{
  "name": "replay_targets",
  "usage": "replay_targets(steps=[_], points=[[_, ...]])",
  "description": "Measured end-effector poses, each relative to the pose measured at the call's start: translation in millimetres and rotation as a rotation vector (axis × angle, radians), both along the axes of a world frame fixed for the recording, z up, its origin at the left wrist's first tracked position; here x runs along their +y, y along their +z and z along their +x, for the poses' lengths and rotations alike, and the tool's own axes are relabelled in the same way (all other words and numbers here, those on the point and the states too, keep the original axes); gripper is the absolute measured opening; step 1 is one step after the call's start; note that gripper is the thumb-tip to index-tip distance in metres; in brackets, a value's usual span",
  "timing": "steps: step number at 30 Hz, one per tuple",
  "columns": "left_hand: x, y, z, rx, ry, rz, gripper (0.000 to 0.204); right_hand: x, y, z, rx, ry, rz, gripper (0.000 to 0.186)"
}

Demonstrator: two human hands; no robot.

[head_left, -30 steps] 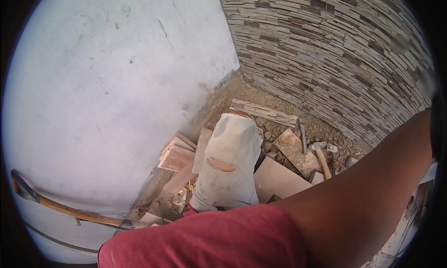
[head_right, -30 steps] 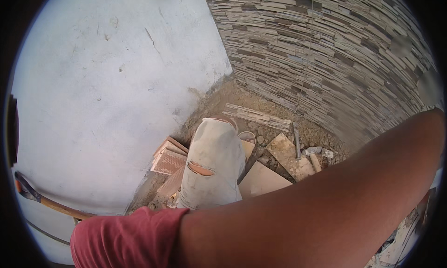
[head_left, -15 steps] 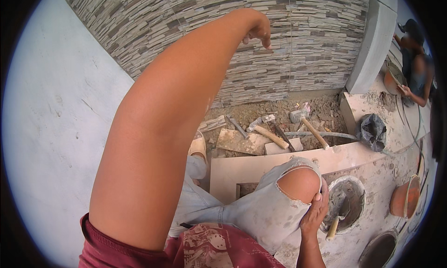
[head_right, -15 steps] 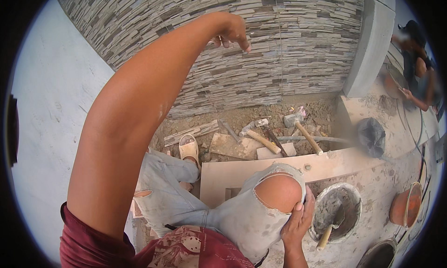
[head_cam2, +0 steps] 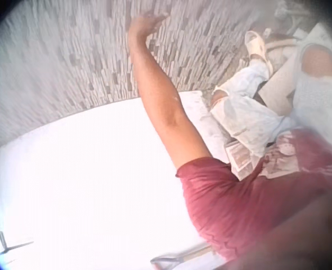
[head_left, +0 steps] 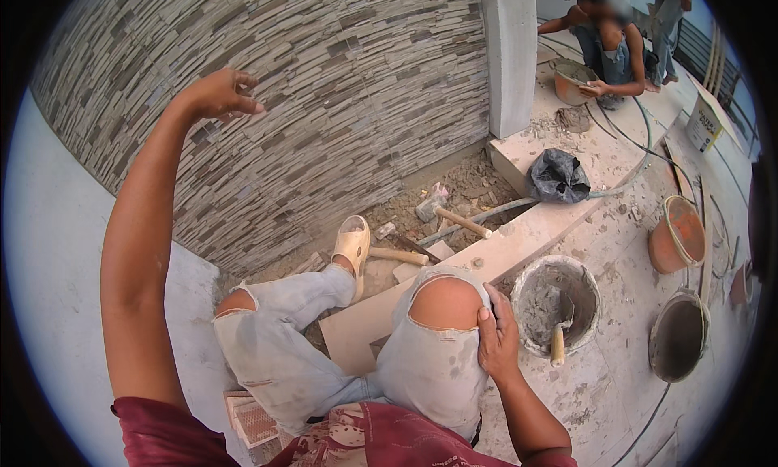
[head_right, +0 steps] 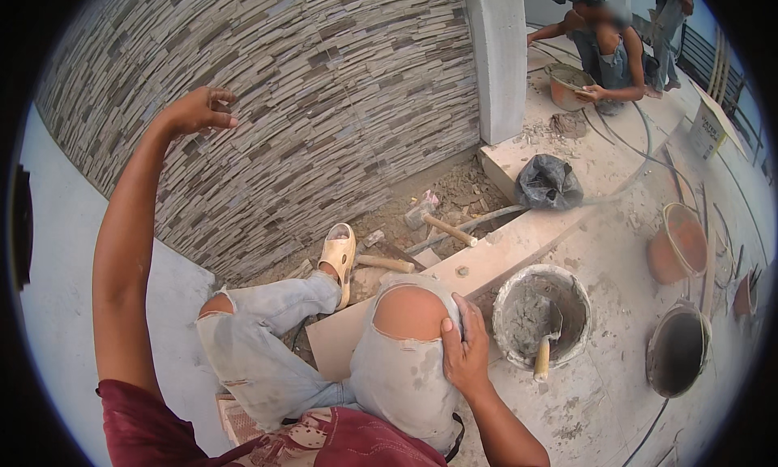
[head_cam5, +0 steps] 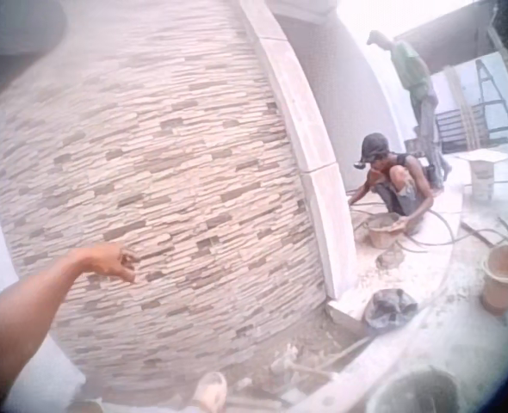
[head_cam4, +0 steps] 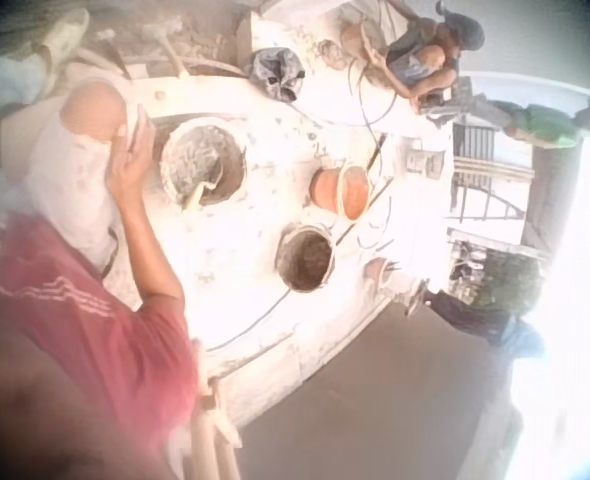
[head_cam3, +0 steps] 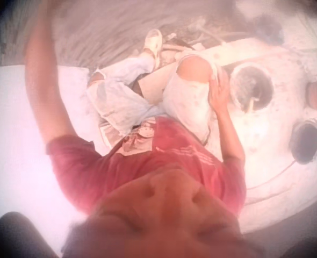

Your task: The person applies adhesive to a rectangular tile with a trowel, places it on a curved wall, and taps it into position with a hammer. The person repeats this process for multiple tiles.

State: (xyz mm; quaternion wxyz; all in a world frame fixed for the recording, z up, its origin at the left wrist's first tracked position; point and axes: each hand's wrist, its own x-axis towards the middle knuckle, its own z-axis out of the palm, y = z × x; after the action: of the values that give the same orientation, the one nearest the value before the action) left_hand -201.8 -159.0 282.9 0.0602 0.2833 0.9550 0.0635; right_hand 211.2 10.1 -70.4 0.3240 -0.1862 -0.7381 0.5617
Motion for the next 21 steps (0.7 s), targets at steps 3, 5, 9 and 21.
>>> replay_targets(steps=[3,5,9,21], points=[[-14.6,-14.1,-12.6,-0.048,-0.029,0.101,0.081,-2.4,-2.9,16.0,-0.013,-0.005,0.067,0.043],[-31.9,-23.6,-13.5,-0.067,-0.056,0.163,0.085,-5.8,-13.3,34.0,-0.06,0.014,0.007,0.043],[-46.1,-59.9,-5.4,-0.177,-0.099,0.196,0.086,-27.8,-108.2,61.8,-0.42,0.22,-0.689,0.046],[6.6,-160.3,-2.5,-0.381,-0.248,0.088,0.076,23.8,-243.6,18.6,-0.625,-0.251,0.046,0.054]])
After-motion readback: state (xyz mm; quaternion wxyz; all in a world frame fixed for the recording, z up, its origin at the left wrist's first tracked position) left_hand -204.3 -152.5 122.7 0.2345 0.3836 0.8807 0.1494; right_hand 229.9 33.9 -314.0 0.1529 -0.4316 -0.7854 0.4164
